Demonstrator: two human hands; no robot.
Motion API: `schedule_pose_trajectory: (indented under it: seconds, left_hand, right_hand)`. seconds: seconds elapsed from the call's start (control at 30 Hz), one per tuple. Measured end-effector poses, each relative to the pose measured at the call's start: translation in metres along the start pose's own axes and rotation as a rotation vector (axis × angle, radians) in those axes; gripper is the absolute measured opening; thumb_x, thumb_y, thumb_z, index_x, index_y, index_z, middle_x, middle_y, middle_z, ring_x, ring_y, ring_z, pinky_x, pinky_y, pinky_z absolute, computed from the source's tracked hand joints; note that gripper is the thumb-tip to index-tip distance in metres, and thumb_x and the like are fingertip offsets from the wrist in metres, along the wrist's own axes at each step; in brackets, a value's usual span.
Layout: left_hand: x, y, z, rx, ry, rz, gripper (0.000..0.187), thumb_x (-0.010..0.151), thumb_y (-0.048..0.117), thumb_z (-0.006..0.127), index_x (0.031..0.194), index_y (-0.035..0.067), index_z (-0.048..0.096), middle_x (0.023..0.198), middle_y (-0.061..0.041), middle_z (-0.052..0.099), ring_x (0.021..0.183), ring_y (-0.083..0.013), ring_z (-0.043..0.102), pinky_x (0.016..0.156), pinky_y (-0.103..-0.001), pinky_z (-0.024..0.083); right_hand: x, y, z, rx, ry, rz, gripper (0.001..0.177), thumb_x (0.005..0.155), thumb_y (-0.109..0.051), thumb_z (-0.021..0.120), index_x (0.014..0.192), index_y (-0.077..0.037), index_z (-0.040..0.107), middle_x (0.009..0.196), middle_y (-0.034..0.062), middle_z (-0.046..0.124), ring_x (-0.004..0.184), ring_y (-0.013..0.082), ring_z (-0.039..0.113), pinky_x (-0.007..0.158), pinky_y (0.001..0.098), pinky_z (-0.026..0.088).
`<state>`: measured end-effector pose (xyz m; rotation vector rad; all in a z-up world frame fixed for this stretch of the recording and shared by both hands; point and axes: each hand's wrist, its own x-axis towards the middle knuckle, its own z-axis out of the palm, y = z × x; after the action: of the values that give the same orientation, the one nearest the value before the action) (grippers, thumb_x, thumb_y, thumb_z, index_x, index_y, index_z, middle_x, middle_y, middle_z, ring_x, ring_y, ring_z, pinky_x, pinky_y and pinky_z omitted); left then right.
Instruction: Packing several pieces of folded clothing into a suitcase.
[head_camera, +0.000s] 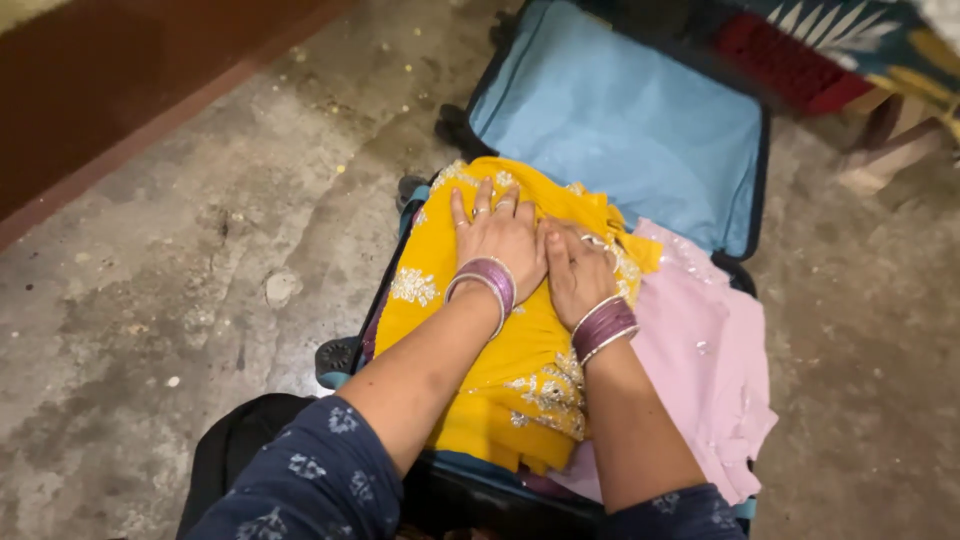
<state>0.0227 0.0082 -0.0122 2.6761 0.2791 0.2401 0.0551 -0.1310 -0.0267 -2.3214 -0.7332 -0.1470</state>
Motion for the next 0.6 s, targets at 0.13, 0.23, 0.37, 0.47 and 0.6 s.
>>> schedule_pose_trajectory:
  seconds: [0.13,0.23,0.37,0.47,0.6]
  left_hand:
    - [0.001,-0.007,0.003,-0.033,0.015,0.031,0.051,0.095,0.041,0.045,0.132,0.010,0.060,0.156,-0.014,0.043,0.151,-0.0398,0.022,0.119,-0.067,0.000]
    - [0.009,-0.023,0.004,-0.030,-0.117,0.047,0.060,0.094,0.044,0.044,0.145,0.014,0.050,0.163,-0.013,0.033,0.148,-0.0406,0.017,0.115,-0.068,-0.001]
    - [0.006,-0.060,0.000,-0.001,-0.261,0.192,0.070,0.094,0.052,0.047,0.153,0.017,0.042,0.167,-0.012,0.023,0.153,-0.0342,0.023,0.122,-0.059,0.015]
    - [-0.033,-0.056,-0.026,0.008,-0.050,0.153,0.077,0.093,0.059,0.051,0.154,0.014,0.041,0.169,-0.016,0.023,0.155,-0.0369,0.028,0.123,-0.058,0.023]
    - [-0.076,-0.025,-0.028,-0.056,-0.168,-0.209,0.093,0.090,0.067,0.047,0.163,0.020,0.016,0.167,-0.020,0.009,0.148,-0.0435,0.026,0.112,-0.065,0.026]
  right_hand:
    - [-0.002,0.010,0.008,-0.043,0.010,-0.025,0.050,0.108,-0.041,0.036,0.124,-0.006,0.069,0.124,0.0180,0.071,0.118,0.0378,0.065,0.105,0.0470,0.048]
    - [-0.005,0.004,0.007,-0.221,-0.014,-0.044,0.052,0.107,-0.043,0.037,0.131,-0.006,0.065,0.129,0.0190,0.067,0.123,0.0391,0.059,0.104,0.0495,0.042]
    - [-0.028,-0.018,-0.012,-0.355,-0.161,-0.081,0.061,0.103,-0.050,0.040,0.147,-0.008,0.048,0.153,0.0182,0.048,0.143,0.0363,0.041,0.115,0.0495,0.030]
    - [-0.069,-0.031,-0.031,-0.455,-0.224,-0.092,0.075,0.099,-0.055,0.048,0.155,-0.007,0.033,0.160,0.0219,0.033,0.149,0.0394,0.028,0.118,0.0512,0.022]
    - [-0.140,-0.025,-0.043,-0.424,-0.256,-0.090,0.084,0.096,-0.053,0.055,0.159,-0.007,0.025,0.164,0.0300,0.018,0.149,0.0488,0.019,0.120,0.0530,0.018]
